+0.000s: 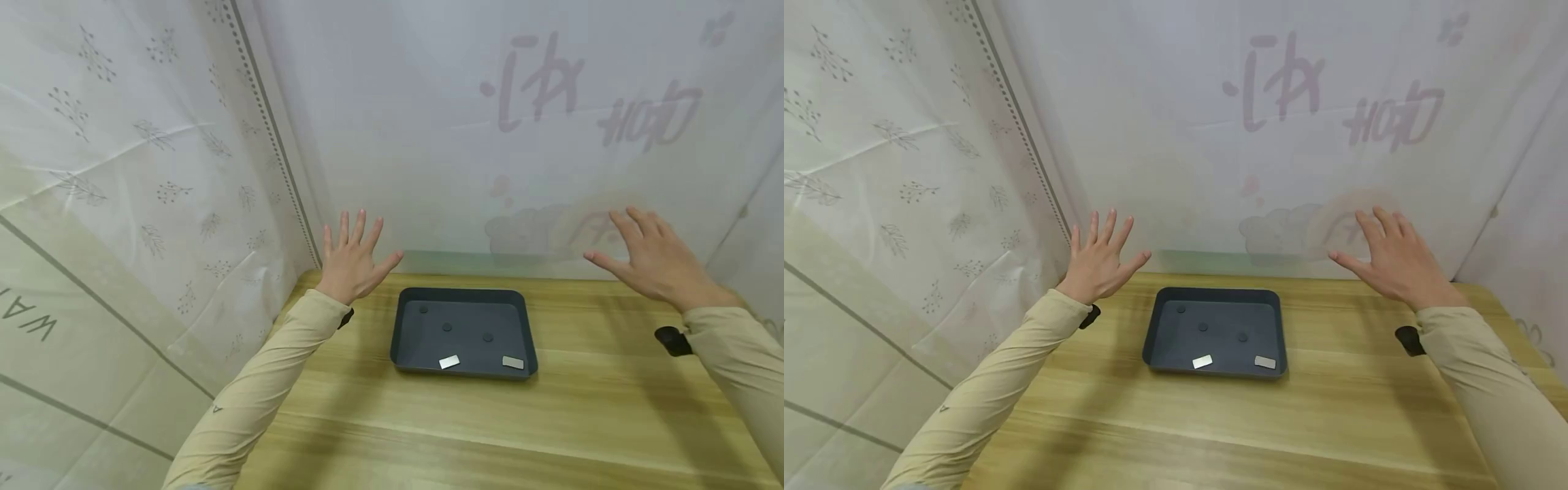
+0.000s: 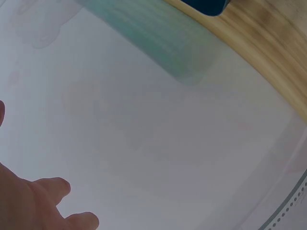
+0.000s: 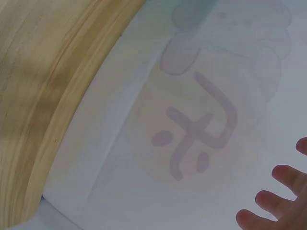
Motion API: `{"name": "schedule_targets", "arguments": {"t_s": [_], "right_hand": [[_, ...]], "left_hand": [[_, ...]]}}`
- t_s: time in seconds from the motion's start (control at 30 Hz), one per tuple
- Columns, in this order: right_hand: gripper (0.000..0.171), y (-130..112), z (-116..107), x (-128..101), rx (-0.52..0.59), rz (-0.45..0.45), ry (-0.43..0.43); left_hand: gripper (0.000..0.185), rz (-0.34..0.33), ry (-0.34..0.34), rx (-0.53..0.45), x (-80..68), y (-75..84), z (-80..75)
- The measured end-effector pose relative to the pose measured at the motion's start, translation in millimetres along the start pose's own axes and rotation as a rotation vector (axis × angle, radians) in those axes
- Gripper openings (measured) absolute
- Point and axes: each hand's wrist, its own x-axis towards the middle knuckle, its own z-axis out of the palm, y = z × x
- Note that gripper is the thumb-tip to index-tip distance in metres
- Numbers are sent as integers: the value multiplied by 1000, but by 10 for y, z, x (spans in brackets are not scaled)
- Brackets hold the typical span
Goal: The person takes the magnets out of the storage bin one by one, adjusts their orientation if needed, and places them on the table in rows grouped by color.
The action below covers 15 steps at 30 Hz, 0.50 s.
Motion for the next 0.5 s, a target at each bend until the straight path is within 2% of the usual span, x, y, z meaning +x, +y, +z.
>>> {"name": "schedule_targets", "arguments": {"t_s": [0.27, 0.5], "right_hand": [[84, -140, -9, -8, 28, 9, 12], [81, -283, 63, -86, 154, 26, 5]], "left_hand": [[83, -2, 14, -18, -37, -1, -5], [83, 9, 29, -87, -100, -11, 32]]}}
